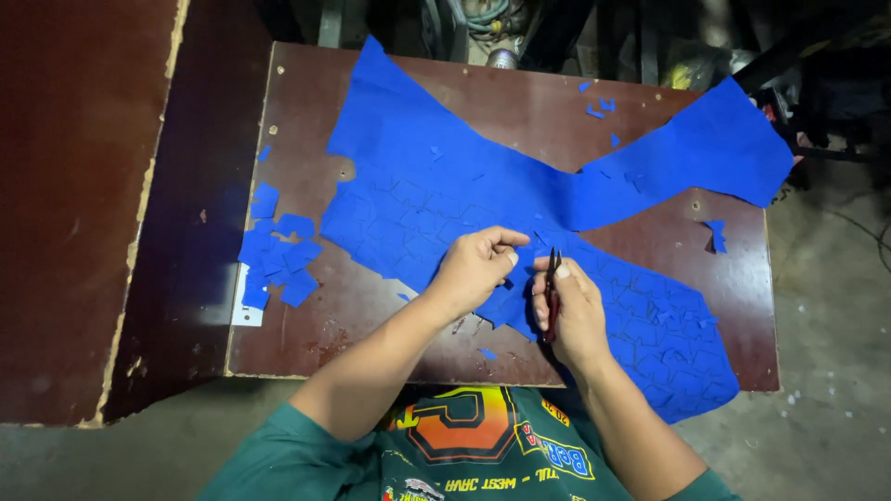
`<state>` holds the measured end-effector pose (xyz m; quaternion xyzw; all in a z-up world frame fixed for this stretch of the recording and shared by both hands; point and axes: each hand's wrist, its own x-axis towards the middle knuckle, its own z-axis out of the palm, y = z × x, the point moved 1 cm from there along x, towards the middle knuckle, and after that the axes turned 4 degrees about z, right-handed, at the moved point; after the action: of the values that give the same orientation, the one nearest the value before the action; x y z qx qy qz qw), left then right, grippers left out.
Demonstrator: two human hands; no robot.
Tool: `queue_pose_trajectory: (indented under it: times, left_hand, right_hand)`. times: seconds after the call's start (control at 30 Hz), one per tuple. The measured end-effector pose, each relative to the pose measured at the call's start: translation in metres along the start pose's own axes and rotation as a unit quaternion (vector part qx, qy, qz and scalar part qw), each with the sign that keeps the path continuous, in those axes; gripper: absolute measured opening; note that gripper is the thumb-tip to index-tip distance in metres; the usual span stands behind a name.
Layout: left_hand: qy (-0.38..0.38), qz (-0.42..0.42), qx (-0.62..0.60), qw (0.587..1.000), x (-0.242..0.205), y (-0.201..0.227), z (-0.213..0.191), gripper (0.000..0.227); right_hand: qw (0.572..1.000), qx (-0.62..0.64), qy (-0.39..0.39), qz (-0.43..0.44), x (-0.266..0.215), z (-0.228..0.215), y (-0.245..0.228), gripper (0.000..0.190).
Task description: The person uses a small knife to cut small, irregular shapes out of a large blue fabric sheet laid on a wooden table. The person repeatedly cuts and removes small pieces of fabric, creating a patterned texture on the sheet.
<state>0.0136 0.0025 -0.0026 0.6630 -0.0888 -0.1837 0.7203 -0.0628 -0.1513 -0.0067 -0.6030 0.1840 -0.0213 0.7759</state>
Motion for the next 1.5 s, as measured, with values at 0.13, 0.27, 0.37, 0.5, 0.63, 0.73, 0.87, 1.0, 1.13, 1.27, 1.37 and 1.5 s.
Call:
queue_pose_trajectory:
  times: [0.13,0.27,0.37,0.5,0.63,0.73,0.87,1.0,1.13,1.27,1.37,1.5]
  left_hand:
    - [0.004,0.025,0.031,0.999,0.002,-0.007,0.002,0.032]
    - [0.020,0.042,0.127,0.991,-0.002,0.000,-0.009,0.031]
    - [0.070,0.058,0.164,0.982,-0.011,-0.001,-0.039,0.033]
    - [0.186,0.106,0.272,0.938,-0.046,0.025,-0.109,0.035]
    - [0.262,0.132,0.339,0.894,-0.075,0.030,-0.174,0.037]
    - [0.291,0.166,0.431,0.838,-0.086,0.018,-0.210,0.033]
    - [0.289,0.176,0.577,0.744,-0.089,-0.008,-0.224,0.035]
    - [0.324,0.260,0.635,0.652,-0.083,0.016,-0.182,0.036]
    - [0.272,0.352,0.252,0.860,-0.054,-0.021,-0.103,0.056]
    - [0.009,0.308,0.544,0.780,-0.056,-0.010,-0.032,0.045]
    - [-0.067,0.244,0.541,0.802,-0.056,-0.002,-0.022,0.041]
    - [-0.007,0.301,0.535,0.789,-0.046,-0.023,-0.030,0.024]
  right_hand:
    - [1.000,0.015,-0.003,-0.011,0.003,-0.006,0.008,0.028]
    - [1.000,0.013,-0.005,-0.005,0.001,-0.002,0.005,0.027]
    - [1.000,0.007,-0.013,0.001,0.001,-0.006,0.008,0.028]
    - [0.999,-0.016,-0.033,0.014,0.004,-0.014,0.012,0.029]
    - [0.999,-0.033,-0.024,0.022,0.008,-0.013,0.000,0.027]
    - [0.998,-0.043,-0.026,0.038,0.009,-0.012,-0.007,0.026]
    - [0.995,-0.072,-0.062,0.035,0.008,-0.011,-0.009,0.026]
    - [0.993,-0.089,-0.065,0.035,0.007,-0.012,-0.010,0.026]
    - [0.993,-0.092,-0.064,0.034,0.012,-0.016,-0.005,0.026]
    - [0.994,-0.077,-0.075,0.032,0.010,-0.018,-0.013,0.029]
    - [0.997,-0.065,-0.045,0.014,0.008,-0.038,-0.023,0.029]
    - [0.963,-0.251,-0.014,-0.100,0.025,-0.088,-0.011,0.022]
